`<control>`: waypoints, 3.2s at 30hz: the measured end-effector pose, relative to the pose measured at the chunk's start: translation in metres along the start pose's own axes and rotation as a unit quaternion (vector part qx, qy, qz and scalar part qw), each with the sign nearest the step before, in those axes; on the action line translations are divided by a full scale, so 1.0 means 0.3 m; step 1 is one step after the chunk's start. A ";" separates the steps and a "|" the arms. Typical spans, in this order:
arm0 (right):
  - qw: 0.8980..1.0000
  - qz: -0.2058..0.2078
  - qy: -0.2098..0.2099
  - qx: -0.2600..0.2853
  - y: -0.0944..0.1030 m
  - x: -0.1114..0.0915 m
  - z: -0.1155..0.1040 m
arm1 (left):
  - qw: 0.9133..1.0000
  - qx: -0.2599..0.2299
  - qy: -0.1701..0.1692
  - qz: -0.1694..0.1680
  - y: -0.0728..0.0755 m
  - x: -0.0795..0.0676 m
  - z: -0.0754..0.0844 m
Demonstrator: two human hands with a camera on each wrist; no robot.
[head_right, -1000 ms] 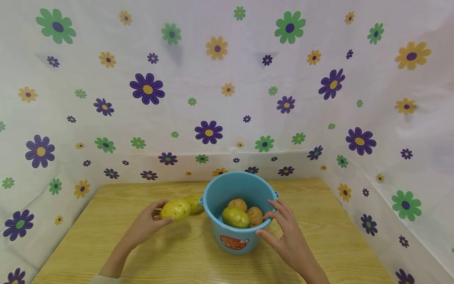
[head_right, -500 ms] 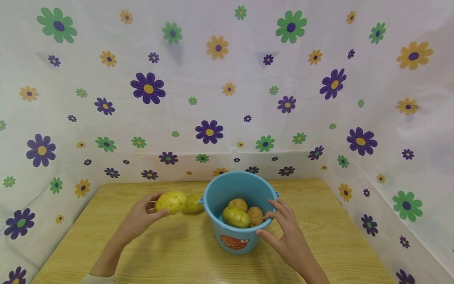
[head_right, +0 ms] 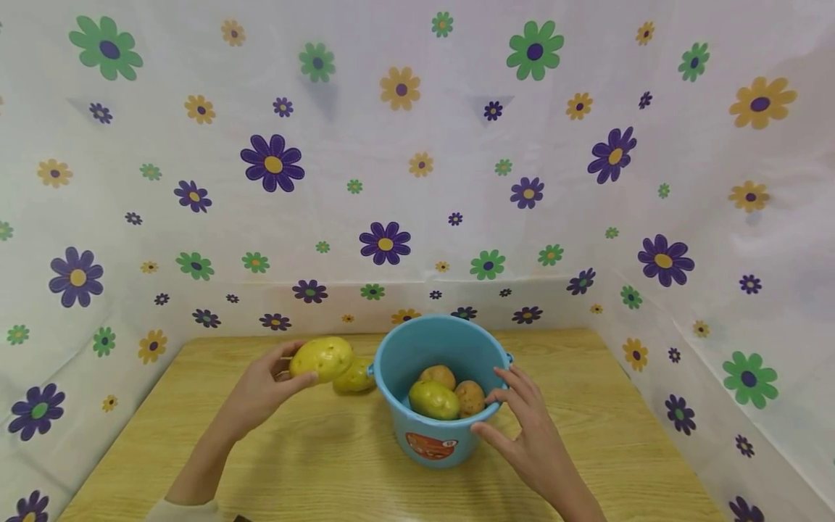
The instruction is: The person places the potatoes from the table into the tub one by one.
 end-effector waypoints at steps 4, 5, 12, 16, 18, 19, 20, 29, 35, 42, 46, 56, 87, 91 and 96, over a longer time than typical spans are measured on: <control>1.000 -0.001 0.003 0.000 -0.003 0.002 -0.002 | 1.000 0.006 0.000 0.005 0.006 0.001 0.027; 1.000 -0.001 0.002 0.000 -0.003 0.002 -0.002 | 1.000 0.006 -0.002 0.007 0.006 0.002 0.035; 1.000 0.000 0.000 0.001 -0.004 0.003 -0.001 | 1.000 0.006 -0.021 0.016 0.006 0.013 0.090; 1.000 0.001 -0.001 0.001 -0.004 0.002 -0.003 | 1.000 0.001 -0.023 0.017 -0.001 0.021 0.125; 1.000 0.001 -0.001 0.000 -0.004 0.002 -0.004 | 1.000 0.000 -0.020 0.018 -0.006 0.027 0.140; 1.000 0.002 -0.003 0.001 -0.003 0.001 -0.003 | 1.000 -0.001 -0.019 0.017 -0.010 0.030 0.149; 1.000 0.002 -0.003 0.000 -0.003 0.001 -0.003 | 1.000 -0.001 -0.017 0.016 -0.014 0.033 0.158; 1.000 0.002 -0.004 0.001 -0.004 0.001 -0.003 | 0.999 -0.005 -0.023 0.022 -0.066 0.062 0.244; 1.000 0.000 -0.008 0.005 -0.005 0.004 -0.002 | 0.999 0.016 -0.041 0.022 -0.113 0.079 0.287; 1.000 0.001 -0.014 0.007 -0.005 0.001 0.007 | 0.998 0.053 -0.042 0.020 -0.167 0.103 0.320; 1.000 0.001 -0.011 0.010 -0.005 0.000 0.007 | 0.997 0.063 -0.045 0.018 -0.198 0.117 0.333; 1.000 0.002 -0.005 0.007 -0.005 0.000 0.004 | 0.994 0.083 -0.064 0.040 -0.260 0.146 0.356; 1.000 0.000 -0.009 0.011 -0.005 0.000 0.006 | 0.993 0.067 -0.088 0.051 -0.309 0.186 0.364; 1.000 0.000 -0.007 0.008 -0.004 0.001 0.005 | 0.990 0.059 -0.104 0.068 -0.290 0.185 0.358; 1.000 -0.001 -0.005 0.005 -0.005 0.001 0.007 | 0.989 0.047 -0.108 0.085 -0.265 0.183 0.338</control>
Point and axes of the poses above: each hand's wrist, its own x-axis towards the middle knuckle, its own y-axis out of the back of the hand, z = x × y, the point moved 7 cm from there along x, towards the middle knuckle, and after that the axes turned 15 degrees about x, right-handed, at the moved point
